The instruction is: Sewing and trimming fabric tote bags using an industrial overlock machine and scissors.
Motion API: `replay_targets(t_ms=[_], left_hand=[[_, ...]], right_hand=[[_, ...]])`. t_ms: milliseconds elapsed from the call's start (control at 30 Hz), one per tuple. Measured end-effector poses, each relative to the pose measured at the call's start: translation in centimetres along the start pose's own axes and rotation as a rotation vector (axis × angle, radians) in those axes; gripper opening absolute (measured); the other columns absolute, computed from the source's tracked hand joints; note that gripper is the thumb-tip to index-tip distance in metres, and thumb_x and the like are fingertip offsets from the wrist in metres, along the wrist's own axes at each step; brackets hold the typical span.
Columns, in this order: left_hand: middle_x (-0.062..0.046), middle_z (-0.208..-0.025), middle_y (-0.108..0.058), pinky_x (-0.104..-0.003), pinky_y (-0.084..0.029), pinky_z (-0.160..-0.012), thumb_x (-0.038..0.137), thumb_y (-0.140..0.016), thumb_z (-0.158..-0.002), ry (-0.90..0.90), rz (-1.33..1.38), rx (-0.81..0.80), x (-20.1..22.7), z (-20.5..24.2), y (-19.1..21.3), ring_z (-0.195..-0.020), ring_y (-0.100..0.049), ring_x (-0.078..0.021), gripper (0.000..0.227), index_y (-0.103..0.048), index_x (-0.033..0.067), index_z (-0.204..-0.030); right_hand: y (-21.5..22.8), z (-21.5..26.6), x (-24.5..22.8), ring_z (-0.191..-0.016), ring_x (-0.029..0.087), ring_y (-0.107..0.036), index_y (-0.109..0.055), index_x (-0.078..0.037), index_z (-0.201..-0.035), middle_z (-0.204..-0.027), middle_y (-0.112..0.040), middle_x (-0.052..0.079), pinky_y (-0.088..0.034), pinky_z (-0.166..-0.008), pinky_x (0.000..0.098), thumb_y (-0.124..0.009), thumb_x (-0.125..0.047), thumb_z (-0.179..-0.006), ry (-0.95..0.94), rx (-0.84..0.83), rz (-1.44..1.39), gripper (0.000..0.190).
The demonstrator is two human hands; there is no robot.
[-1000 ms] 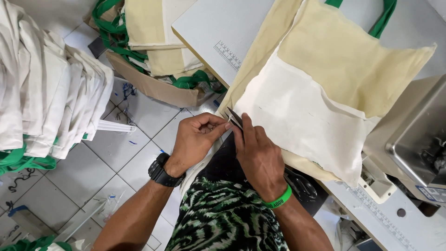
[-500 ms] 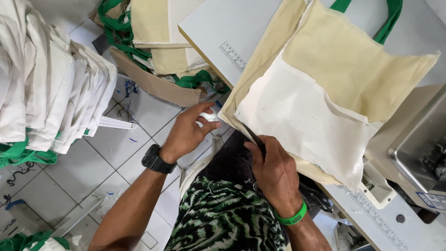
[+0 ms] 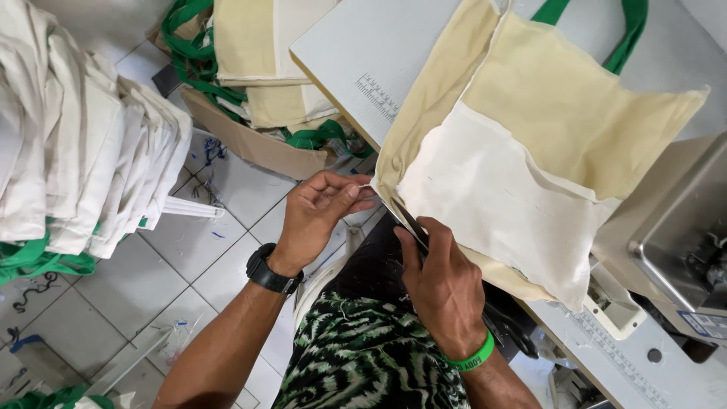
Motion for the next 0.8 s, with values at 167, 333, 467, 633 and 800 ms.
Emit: replay_targets(t_ms=[167, 333, 467, 633, 800], left_hand=[[-0.024, -0.134, -0.072, -0.049, -0.069, -0.111, 0.004, -0.071, -0.105, 0.029, 0.124, -0.066, -0.4, 0.3, -0.8, -0.121, -0.076, -0.0335, 0.007, -0.073, -0.0006, -0.110], [-0.025, -0.146, -0.067, -0.039, -0.067, -0.109, 0.007, -0.076, -0.102, 0.074, 0.115, -0.087, -1.4, 0.7, -0.9, -0.128, -0.073, -0.0284, 0.008, -0.077, 0.0003, -0.106], [-0.024, -0.146, -0.066, -0.036, -0.065, -0.110, 0.007, -0.075, -0.103, 0.075, 0.124, -0.104, -2.2, 0.6, -0.8, -0.137, -0.067, -0.0273, 0.006, -0.074, 0.0016, -0.106], [-0.004, -0.120, -0.084, -0.026, -0.056, -0.082, 0.045, -0.056, -0.109, 0.143, -0.296, 0.317, -0.4, 0.1, -0.2, -0.087, -0.060, -0.0089, 0.047, -0.086, 0.0082, -0.115], [-0.017, -0.131, -0.062, -0.052, -0.052, -0.101, 0.022, -0.076, -0.107, -0.784, -1.010, -0.034, 1.6, 1.9, -6.4, -0.121, -0.062, -0.0360, 0.024, -0.064, 0.0040, -0.118]], right_hand=[[-0.4, -1.5, -0.1, -0.053, 0.027, -0.068, -0.061, -0.002, -0.120, -0.084, -0.073, 0.010, -0.048, -0.036, 0.0406, -0.079, -0.027, -0.109, 0.072, 0.016, 0.009, 0.032], [-0.9, -3.0, -1.1, -0.085, 0.029, -0.080, -0.068, 0.000, -0.116, -0.107, -0.080, 0.013, -0.062, -0.055, 0.0412, -0.084, -0.020, -0.106, 0.161, 0.093, -0.006, 0.028], [-2.1, -2.6, -0.2, -0.056, 0.022, -0.061, -0.073, -0.007, -0.132, -0.082, -0.063, 0.003, -0.047, -0.041, 0.0381, -0.082, -0.032, -0.110, 0.258, 0.166, 0.188, 0.035], [0.7, -0.7, 1.3, -0.045, 0.007, -0.046, -0.062, 0.005, -0.127, -0.072, -0.055, 0.001, -0.036, -0.030, 0.0240, -0.072, -0.018, -0.110, 0.136, 0.097, -0.277, 0.030], [4.8, 5.6, 6.3, -0.062, 0.008, -0.069, -0.068, 0.000, -0.125, -0.085, -0.077, 0.003, -0.056, -0.050, 0.0218, -0.079, -0.021, -0.100, -0.171, 0.120, -0.330, 0.035]])
Point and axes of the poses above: each hand's wrist, its own z-axis away from the middle knuckle, its own y-axis out of the back of the hand, x = y × z, the point moved 3 cm from there along -z, towards the middle knuckle
